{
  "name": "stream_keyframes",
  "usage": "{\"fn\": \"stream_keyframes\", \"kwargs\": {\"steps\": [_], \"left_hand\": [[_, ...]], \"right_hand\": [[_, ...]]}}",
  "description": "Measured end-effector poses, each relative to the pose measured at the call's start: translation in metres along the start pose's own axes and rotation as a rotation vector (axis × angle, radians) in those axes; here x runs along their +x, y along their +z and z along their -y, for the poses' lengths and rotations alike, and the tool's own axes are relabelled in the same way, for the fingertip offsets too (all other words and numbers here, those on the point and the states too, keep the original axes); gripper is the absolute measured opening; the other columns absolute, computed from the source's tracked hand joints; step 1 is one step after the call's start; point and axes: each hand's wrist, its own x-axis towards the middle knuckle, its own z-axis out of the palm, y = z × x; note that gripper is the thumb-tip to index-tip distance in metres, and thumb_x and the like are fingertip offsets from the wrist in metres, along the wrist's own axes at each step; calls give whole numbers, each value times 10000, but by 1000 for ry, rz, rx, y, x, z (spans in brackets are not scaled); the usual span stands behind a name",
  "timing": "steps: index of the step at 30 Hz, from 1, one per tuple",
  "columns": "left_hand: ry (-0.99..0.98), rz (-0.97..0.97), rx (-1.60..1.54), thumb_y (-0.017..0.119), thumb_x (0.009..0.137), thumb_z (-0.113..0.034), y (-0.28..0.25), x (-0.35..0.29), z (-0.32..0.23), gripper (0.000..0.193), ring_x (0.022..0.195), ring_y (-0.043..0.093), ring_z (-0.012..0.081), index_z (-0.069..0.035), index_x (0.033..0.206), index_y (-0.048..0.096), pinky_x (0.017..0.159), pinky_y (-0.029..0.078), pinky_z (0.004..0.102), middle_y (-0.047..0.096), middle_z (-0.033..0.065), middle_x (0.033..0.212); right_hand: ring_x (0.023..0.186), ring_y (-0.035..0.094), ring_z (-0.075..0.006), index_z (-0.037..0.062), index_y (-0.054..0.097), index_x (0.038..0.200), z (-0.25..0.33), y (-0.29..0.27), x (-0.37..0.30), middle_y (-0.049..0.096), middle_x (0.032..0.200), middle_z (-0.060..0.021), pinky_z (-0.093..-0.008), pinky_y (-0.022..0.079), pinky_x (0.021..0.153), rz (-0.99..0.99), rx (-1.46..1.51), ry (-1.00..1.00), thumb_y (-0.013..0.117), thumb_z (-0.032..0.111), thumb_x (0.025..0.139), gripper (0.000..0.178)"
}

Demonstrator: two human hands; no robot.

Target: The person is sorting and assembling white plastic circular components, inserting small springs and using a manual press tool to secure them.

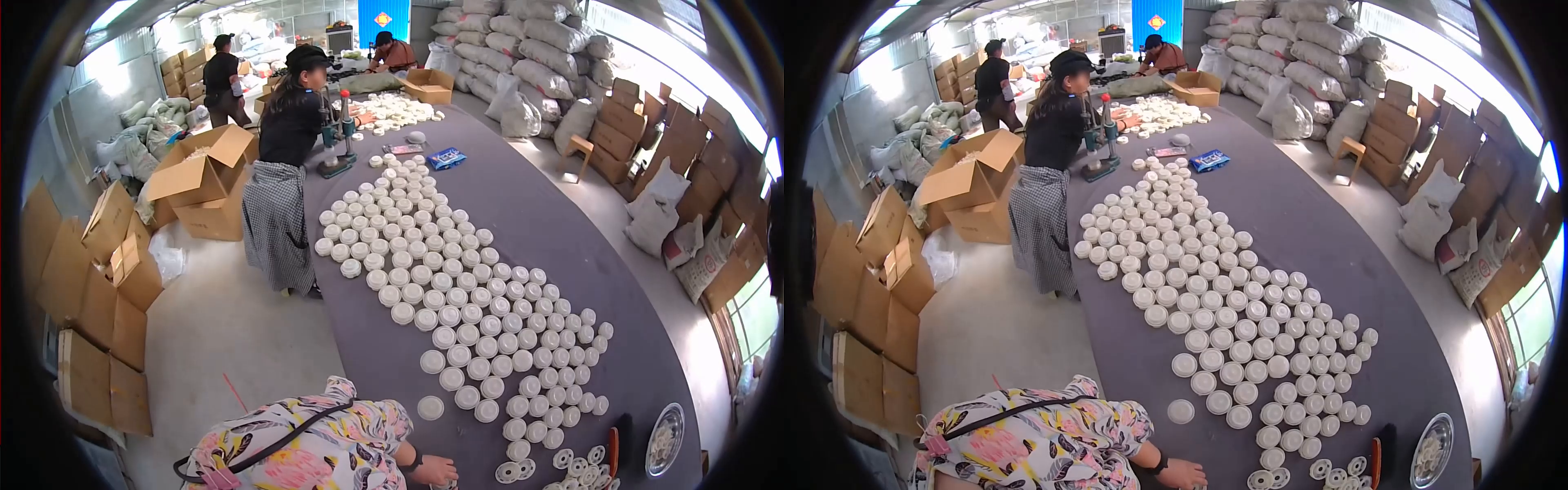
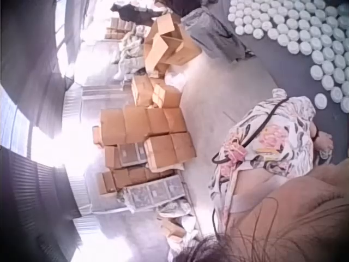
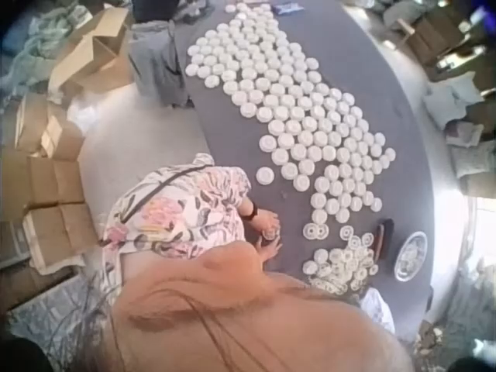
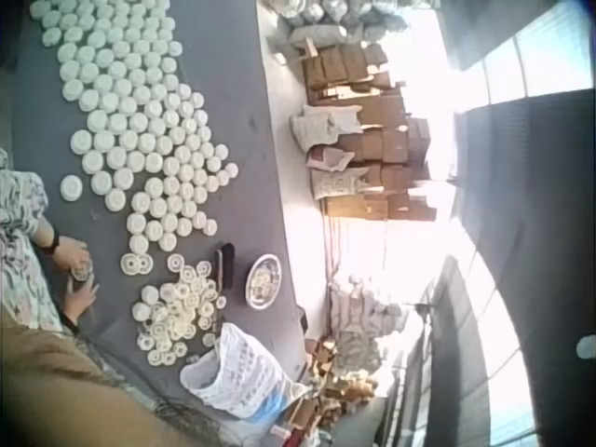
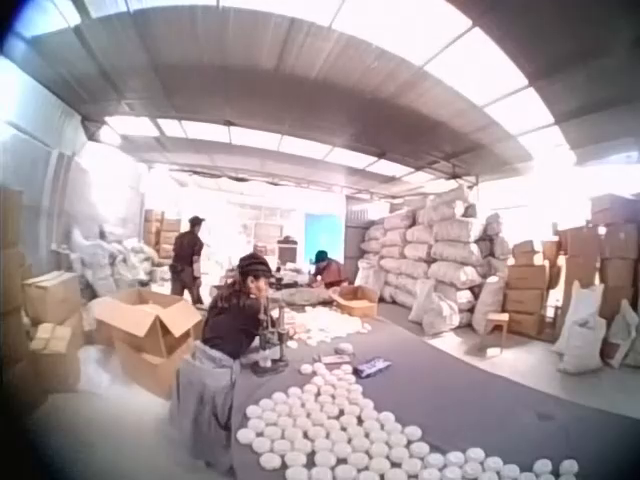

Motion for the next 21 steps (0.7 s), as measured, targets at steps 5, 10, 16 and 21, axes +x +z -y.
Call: {"fn": "stream_keyframes", "kwargs": {"steps": [5,10,16,21], "left_hand": [[53,-20,-13,637,712,-252,-20,10,-2,251,1012,520,259,-162,945,613,822,418,446,549,71,1065],[-16,22,41,632,743,-254,14,-15,11,209,1045,514,269,-147,923,628,853,406,461,547,67,1113],[32,-149,16,651,578,-200,15,-7,15,196,1024,497,249,-70,724,642,898,353,371,537,136,1091],[68,-136,59,662,570,-209,17,-3,14,257,1029,495,253,-59,776,634,895,361,383,539,133,1086]], "right_hand": [[1233,356,-446,70,382,1343,8,-23,-2,445,1313,-210,-543,305,979,-1,-112,74,604,396,828,649],[1282,292,-432,46,336,1365,-31,41,0,394,1367,-188,-555,262,1007,95,25,83,590,369,837,669],[1305,251,-431,25,321,1369,-35,37,-5,369,1387,-190,-565,233,1020,0,-11,38,585,399,834,705],[1305,248,-435,26,326,1367,-26,30,-10,364,1391,-190,-574,228,1018,-6,-98,24,581,419,834,710]]}}
